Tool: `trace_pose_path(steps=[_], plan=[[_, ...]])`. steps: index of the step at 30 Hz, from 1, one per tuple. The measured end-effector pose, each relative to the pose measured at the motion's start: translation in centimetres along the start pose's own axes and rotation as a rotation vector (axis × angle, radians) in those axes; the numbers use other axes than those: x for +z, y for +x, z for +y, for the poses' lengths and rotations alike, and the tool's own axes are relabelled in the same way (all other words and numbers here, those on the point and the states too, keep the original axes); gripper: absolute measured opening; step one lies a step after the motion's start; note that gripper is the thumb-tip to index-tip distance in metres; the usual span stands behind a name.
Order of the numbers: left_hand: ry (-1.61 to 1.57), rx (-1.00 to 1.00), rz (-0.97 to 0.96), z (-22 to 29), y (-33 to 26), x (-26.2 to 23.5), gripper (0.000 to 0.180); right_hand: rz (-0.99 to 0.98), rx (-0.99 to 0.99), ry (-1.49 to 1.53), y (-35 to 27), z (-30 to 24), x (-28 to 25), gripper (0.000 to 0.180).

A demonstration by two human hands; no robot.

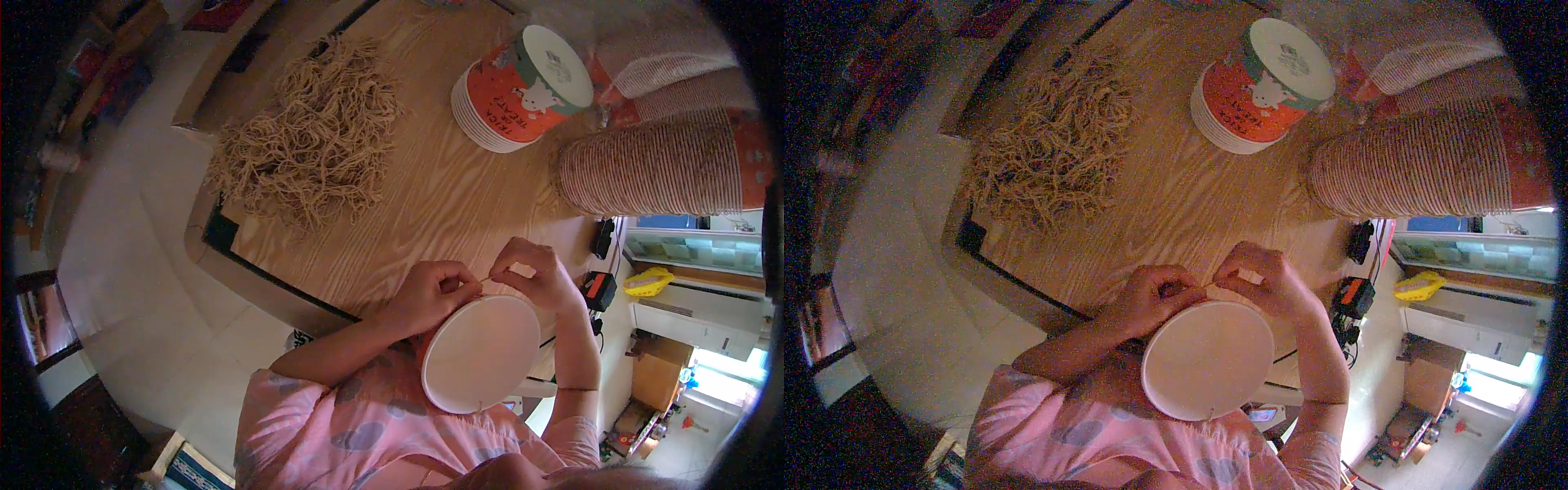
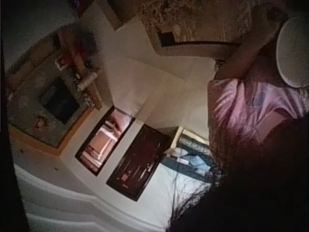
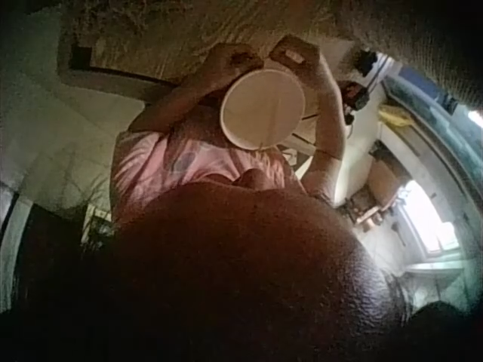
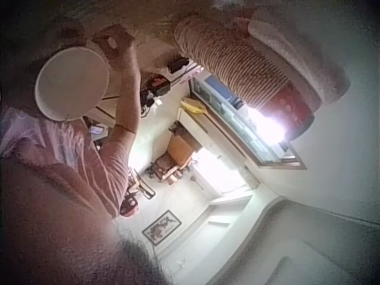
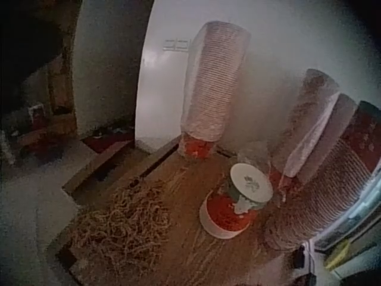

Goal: Attaching string handles to decorative paper buckets.

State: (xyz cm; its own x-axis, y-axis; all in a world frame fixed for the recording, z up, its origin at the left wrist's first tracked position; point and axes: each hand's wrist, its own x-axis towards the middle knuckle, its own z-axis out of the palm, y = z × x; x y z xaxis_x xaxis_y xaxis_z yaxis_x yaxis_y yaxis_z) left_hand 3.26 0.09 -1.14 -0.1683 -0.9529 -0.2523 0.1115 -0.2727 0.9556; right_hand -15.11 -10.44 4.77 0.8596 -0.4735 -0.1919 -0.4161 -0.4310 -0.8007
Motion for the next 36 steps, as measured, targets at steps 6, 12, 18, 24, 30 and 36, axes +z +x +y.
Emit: trace_pose_path(steps=[6,12,18,24,30,36], plan=[[0.025,-0.006,0.021,-0.7,0.0,0.0,0.013,0.176,0.105,0.074,0.4,-1.7,0.2,0.009],[0.02,0.041,0.013,0.5,-0.2,-0.1,0.012,0.178,-0.044,-0.058,0.2,-1.4,0.1,0.011],[-0.047,-0.008,0.004,0.4,-0.2,-0.2,0.012,0.126,-0.003,-0.078,0.2,-1.0,0.1,0.011],[-0.112,0.014,0.015,-0.1,-0.2,-0.1,0.013,0.115,0.003,-0.136,0.0,-1.6,0.4,0.01],[0.043,0.515,0.018,-2.2,-0.3,-1.9,0.013,0.162,0.02,-0.15,0.1,-2.6,0.7,0.002],[0.389,0.476,0.017,0.2,-1.4,-2.0,0.016,0.161,0.041,-0.285,0.4,-3.3,1.1,0.008]])
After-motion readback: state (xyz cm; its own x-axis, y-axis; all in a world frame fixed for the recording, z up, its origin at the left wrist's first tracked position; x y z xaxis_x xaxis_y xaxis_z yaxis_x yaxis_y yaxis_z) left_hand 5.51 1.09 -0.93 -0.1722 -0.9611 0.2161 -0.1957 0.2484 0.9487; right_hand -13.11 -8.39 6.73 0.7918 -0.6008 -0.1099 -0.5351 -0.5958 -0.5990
